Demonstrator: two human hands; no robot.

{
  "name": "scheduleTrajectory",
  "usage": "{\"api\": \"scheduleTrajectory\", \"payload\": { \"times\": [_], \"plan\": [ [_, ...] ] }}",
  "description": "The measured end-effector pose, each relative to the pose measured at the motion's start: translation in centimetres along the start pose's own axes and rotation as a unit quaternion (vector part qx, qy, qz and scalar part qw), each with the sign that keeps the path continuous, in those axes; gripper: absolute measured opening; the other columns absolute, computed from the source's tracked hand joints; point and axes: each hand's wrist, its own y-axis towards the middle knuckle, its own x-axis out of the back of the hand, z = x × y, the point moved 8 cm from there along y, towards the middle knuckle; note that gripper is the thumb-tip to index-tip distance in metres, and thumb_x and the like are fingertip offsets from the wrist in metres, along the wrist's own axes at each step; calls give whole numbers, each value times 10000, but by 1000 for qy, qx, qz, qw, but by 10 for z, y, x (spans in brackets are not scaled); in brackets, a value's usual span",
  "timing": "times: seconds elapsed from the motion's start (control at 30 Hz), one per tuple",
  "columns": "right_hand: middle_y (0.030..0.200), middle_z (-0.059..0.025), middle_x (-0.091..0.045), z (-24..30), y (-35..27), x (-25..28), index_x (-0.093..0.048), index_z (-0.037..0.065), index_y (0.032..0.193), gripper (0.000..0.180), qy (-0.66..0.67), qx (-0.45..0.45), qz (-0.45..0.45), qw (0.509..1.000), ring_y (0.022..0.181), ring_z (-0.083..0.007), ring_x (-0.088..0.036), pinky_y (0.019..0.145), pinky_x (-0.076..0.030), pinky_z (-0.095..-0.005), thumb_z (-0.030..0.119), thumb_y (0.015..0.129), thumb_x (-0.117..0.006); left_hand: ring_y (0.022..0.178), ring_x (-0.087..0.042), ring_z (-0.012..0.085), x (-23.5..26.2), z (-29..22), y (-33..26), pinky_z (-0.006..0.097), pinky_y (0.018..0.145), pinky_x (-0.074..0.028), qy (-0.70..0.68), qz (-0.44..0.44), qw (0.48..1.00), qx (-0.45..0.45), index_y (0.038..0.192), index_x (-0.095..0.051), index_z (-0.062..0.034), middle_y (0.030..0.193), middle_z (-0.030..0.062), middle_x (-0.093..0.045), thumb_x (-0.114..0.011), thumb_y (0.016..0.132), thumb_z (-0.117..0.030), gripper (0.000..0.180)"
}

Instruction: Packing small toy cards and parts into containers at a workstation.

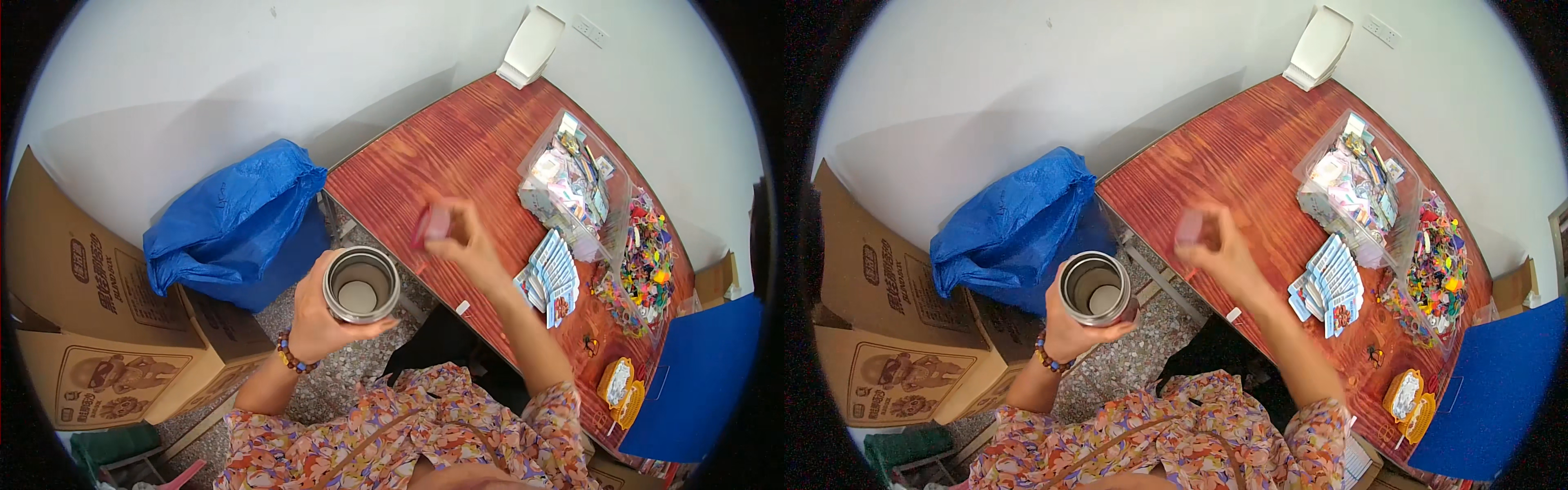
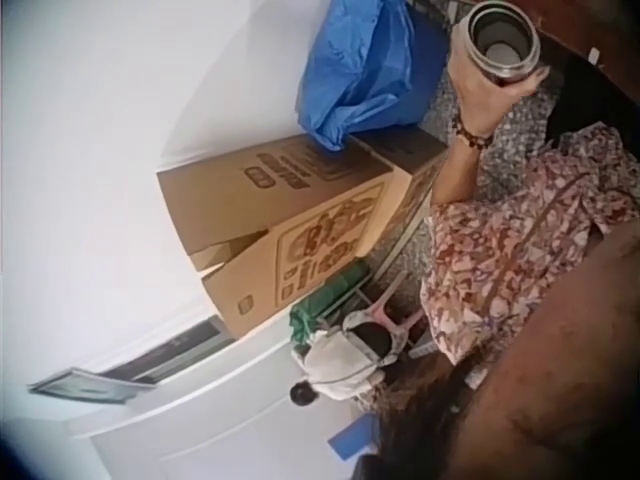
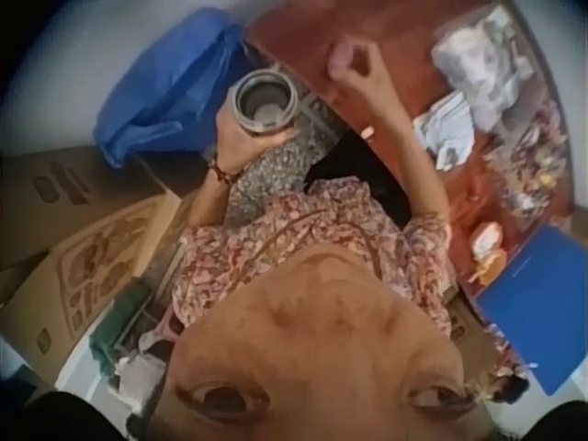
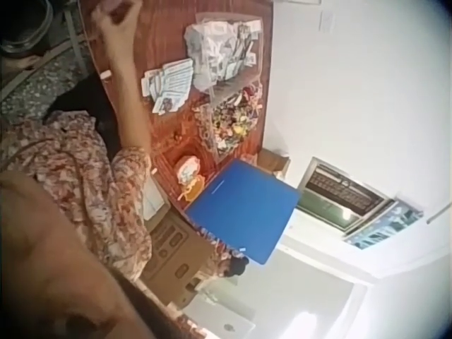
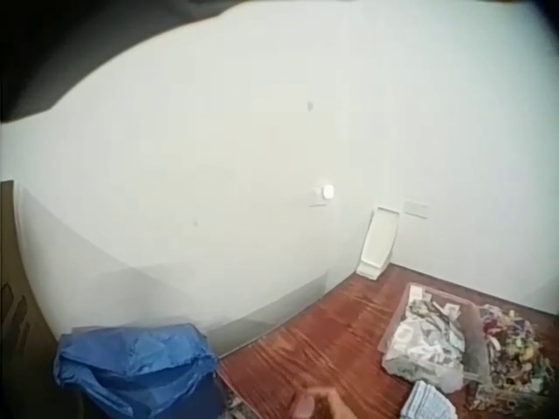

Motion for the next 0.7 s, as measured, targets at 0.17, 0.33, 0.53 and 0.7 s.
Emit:
{"api": "scheduleTrajectory", "payload": {
  "times": [0.17,0.33,0.53,0.7],
  "plan": [
    [1312,-112,-528,-82,-67,-11,-390,58,1401,721,-49,-31,-62,996,1171,-208,-553,995,-456,-358,139,798,-777,879,-679,295,9,-43,27,361,757,-539,-26,3,996,-89,1178,-578,1,1025,133,-662,-971,534,-331,824],
    [1407,-142,-481,-112,-105,8,-350,46,1446,797,-103,0,-114,988,1245,-244,-521,1028,-441,-383,130,788,-791,944,-675,306,0,-88,52,454,917,-497,-17,78,972,-222,1069,-625,-16,1010,173,-702,-832,761,-298,465],
    [1414,-144,-480,-114,-107,10,-362,35,1441,778,-116,27,-127,985,1266,-246,-506,1052,-425,-382,100,786,-778,977,-696,306,-13,-118,65,492,940,-475,-63,107,958,-258,1087,-599,-22,1063,167,-709,-694,883,-254,323],
    [1433,-153,-464,-123,-115,14,-355,28,1444,778,-88,36,-135,986,1300,-253,-481,1078,-410,-392,66,783,-764,979,-700,320,-18,-127,63,504,957,-463,-56,125,943,-305,1090,-587,-35,1096,187,-700,-654,904,-246,290]
  ]
}}
